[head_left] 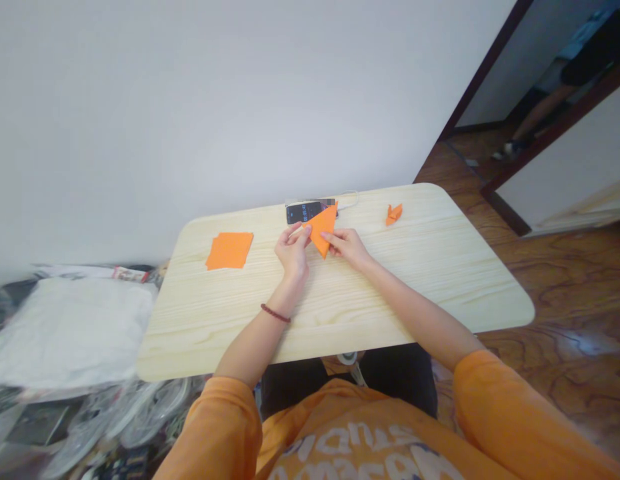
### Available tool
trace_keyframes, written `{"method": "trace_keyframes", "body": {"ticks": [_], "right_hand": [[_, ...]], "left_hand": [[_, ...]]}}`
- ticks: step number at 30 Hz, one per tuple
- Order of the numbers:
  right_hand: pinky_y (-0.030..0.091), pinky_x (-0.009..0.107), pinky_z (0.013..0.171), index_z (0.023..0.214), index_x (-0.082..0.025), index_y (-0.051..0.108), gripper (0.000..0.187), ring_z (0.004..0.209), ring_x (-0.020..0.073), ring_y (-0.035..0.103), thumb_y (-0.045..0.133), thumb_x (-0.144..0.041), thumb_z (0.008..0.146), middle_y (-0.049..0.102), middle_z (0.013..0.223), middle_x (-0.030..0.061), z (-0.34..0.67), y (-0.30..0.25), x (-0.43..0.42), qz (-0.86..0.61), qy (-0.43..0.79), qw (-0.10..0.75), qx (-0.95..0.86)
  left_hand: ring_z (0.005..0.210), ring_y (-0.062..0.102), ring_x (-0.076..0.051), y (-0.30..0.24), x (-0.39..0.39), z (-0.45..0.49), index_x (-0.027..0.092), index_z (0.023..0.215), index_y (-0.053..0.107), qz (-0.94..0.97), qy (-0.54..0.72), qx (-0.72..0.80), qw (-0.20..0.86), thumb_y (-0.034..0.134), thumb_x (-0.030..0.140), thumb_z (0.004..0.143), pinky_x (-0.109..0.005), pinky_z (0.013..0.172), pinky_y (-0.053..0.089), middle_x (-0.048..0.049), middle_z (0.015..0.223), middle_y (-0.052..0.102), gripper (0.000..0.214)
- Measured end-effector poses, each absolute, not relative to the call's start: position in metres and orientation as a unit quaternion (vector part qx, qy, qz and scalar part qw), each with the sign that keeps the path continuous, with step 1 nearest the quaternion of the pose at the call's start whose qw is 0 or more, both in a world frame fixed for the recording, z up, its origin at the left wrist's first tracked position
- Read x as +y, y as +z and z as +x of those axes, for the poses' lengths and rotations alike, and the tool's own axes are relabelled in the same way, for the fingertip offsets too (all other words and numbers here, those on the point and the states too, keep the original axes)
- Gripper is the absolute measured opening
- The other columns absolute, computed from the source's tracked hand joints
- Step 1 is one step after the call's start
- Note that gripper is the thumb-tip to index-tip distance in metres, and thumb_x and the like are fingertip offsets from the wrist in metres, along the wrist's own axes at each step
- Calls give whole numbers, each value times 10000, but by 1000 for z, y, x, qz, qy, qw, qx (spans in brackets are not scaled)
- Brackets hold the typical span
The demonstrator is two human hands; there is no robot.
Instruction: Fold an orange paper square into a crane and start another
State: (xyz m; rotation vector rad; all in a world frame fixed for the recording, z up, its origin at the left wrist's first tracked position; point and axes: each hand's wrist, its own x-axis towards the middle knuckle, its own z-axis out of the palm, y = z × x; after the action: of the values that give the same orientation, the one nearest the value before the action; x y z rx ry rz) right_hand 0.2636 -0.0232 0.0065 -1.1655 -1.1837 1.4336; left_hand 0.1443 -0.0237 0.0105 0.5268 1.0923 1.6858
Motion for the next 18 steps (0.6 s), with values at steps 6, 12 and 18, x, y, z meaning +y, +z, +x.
{"method": "trace_keyframes", "body": {"ticks": [6, 12, 18], "right_hand": [[197, 234, 390, 464, -136, 566, 541, 356, 44, 320, 670, -641, 629, 441, 366, -20, 266, 10, -24, -501, 543, 443, -508], [220, 220, 393, 554, -147, 572, 468, 374, 46, 339, 673, -595, 645, 463, 409, -36, 262, 9, -27, -469, 575, 437, -509], [200, 219, 400, 562, -139, 582, 444, 378, 40, 332, 661, -565, 660, 451, 412, -45, 260, 11, -29, -458, 585, 409, -530]], "left_hand": [[632, 648, -109, 13, -25, 144, 122, 855, 627, 201, 706, 442, 515, 836, 209, 496, -269, 721, 524, 1, 649, 671, 424], [633, 642, -106, 14, -23, 144, 121, 843, 629, 188, 715, 451, 500, 835, 206, 515, -266, 722, 522, 23, 618, 641, 396], [621, 635, -97, 13, -20, 141, 121, 861, 629, 177, 728, 456, 480, 831, 196, 526, -269, 739, 526, 30, 614, 632, 399]]}}
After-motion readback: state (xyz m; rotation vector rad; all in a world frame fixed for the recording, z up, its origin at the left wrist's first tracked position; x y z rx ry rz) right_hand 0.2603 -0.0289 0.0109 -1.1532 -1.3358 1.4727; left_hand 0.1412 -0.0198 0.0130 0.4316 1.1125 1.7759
